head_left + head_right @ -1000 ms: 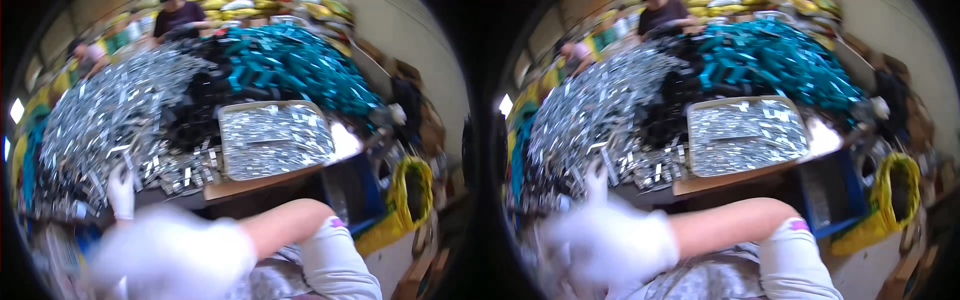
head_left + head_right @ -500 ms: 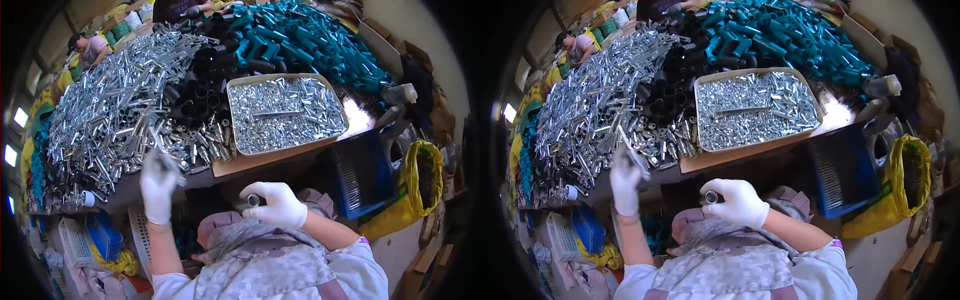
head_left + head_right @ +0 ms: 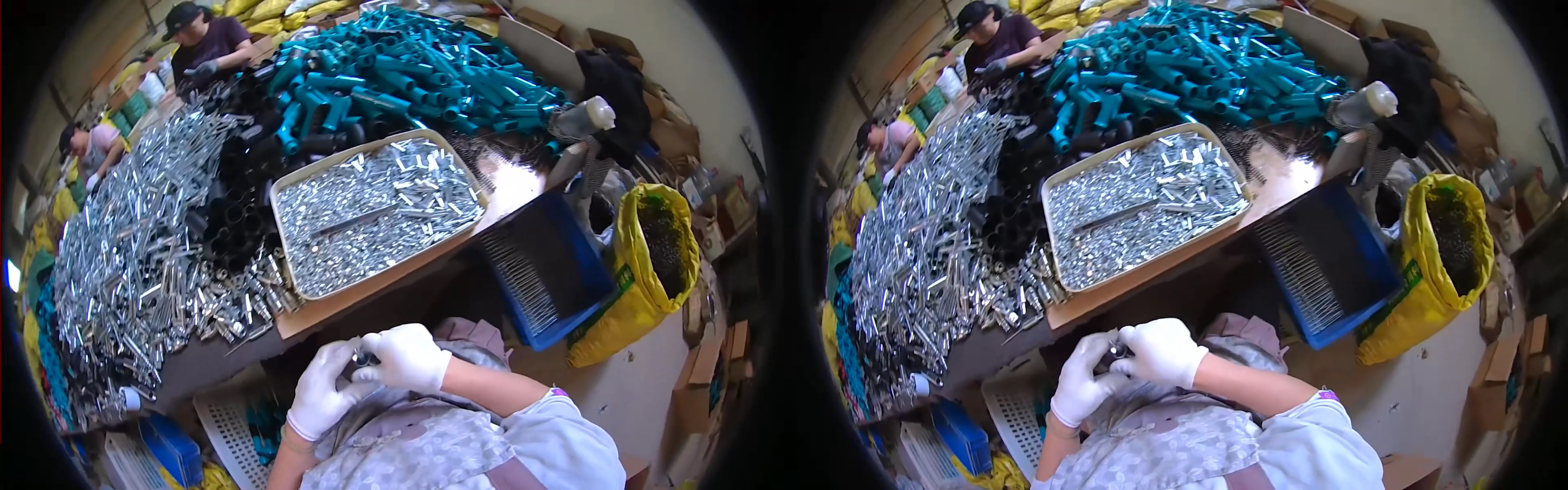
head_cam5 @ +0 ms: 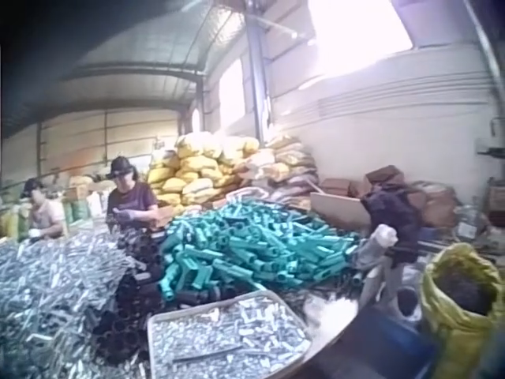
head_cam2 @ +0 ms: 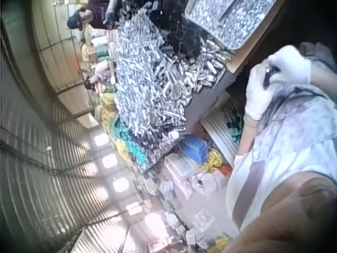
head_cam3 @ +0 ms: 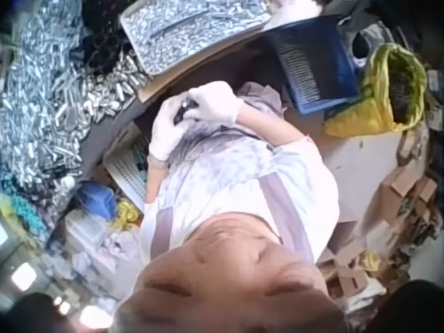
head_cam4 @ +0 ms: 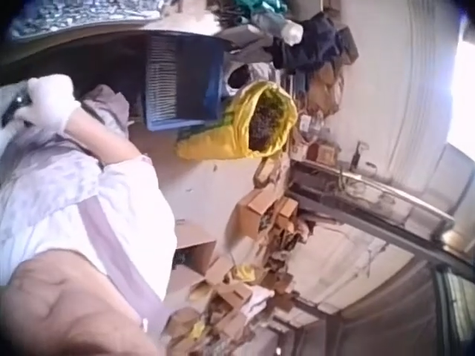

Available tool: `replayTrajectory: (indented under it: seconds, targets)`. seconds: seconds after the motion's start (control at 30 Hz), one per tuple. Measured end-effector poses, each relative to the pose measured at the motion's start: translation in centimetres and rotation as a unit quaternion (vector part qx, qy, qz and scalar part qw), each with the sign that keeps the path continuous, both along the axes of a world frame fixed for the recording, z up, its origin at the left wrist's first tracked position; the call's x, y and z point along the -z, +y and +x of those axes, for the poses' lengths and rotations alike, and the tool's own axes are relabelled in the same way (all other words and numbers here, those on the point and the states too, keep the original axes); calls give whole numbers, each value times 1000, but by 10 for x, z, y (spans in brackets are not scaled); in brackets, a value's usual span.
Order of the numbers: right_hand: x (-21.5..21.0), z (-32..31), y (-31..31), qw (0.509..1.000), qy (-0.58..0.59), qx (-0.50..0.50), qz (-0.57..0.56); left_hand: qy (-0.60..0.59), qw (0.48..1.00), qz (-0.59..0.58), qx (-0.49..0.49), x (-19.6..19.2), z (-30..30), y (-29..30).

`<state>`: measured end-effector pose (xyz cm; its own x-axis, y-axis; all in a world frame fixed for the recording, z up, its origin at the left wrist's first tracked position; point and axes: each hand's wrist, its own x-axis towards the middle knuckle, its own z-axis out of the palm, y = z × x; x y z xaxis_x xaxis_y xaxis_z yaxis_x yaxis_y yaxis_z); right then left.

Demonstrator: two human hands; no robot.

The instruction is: Assembling metal tubes with plastic handles and securing them with pins or screws at a factory workstation.

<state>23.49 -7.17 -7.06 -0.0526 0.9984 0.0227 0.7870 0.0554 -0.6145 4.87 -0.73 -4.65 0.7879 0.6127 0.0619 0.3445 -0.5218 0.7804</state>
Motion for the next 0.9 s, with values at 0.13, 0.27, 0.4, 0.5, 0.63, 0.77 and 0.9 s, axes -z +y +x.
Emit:
replayTrajectory:
  seconds: [0.13, 0.27, 0.4, 0.5, 0.63, 0.77, 0.9]
  targets:
    - [-8, 8, -3, 995, 82, -43, -30, 5, 996, 84, -36, 18, 12, -7]
    - [-33, 74, -7, 944, 283, 15, 170, -62, 989, -58, -123, 11, 15, -15]
    - [-44, 157, -2, 892, 260, 258, 263, -110, 985, 10, -131, 16, 6, -9]
    - [-53, 187, 2, 912, 101, 235, 321, -151, 964, -70, -206, 11, 5, -7]
    - [-35, 281, 44, 903, -100, 281, 309, -203, 960, -38, -188, 4, 10, -5]
    - [-36, 324, 98, 898, -233, 354, 118, -205, 959, -45, -192, 2, 11, -10]
    - [-32, 335, 128, 897, -272, 348, -6, -203, 955, -53, -211, 8, 6, -14]
